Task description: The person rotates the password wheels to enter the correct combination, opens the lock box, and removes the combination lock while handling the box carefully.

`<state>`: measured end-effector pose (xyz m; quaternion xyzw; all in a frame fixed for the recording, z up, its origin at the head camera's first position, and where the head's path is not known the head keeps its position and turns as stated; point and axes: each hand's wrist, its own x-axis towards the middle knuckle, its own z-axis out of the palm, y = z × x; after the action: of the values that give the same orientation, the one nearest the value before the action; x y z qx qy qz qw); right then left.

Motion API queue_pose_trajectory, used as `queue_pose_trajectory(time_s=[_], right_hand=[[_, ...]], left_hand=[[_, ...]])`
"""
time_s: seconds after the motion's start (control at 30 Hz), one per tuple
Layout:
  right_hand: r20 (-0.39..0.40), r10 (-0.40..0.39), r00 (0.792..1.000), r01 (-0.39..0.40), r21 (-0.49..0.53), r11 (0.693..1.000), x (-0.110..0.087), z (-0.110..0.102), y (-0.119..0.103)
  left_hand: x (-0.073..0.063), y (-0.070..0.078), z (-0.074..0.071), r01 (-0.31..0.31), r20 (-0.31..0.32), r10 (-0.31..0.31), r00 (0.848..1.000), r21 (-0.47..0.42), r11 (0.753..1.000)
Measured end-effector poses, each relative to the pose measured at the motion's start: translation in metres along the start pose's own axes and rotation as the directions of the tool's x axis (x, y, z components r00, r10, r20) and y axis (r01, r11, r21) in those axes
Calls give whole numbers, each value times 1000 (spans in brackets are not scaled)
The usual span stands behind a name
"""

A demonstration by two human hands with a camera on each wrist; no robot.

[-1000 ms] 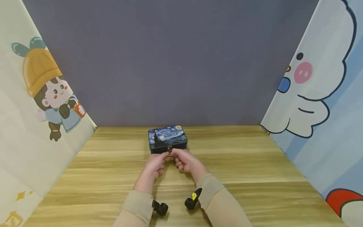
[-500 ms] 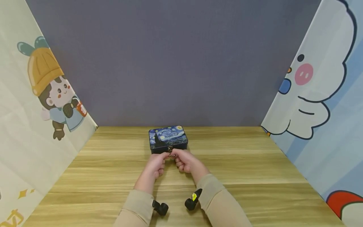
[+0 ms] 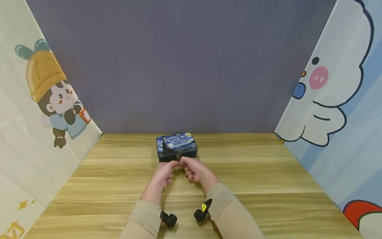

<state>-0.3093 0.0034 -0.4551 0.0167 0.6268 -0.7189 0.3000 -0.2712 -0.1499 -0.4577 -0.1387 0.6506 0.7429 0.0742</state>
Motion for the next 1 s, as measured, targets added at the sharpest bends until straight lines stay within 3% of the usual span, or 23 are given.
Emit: queue_pose_trajectory(time_s=[0.6,1.0], right_hand=[[39,58,998,-60,62,996,3,-14,-2],[43,38,998,-40,48,998,-1,-24,-6]], left_hand=[[1,0,-2,6,2,-6,1000,-11,1000],[4,0,-3,18,13,-18,1000,-4,1000]])
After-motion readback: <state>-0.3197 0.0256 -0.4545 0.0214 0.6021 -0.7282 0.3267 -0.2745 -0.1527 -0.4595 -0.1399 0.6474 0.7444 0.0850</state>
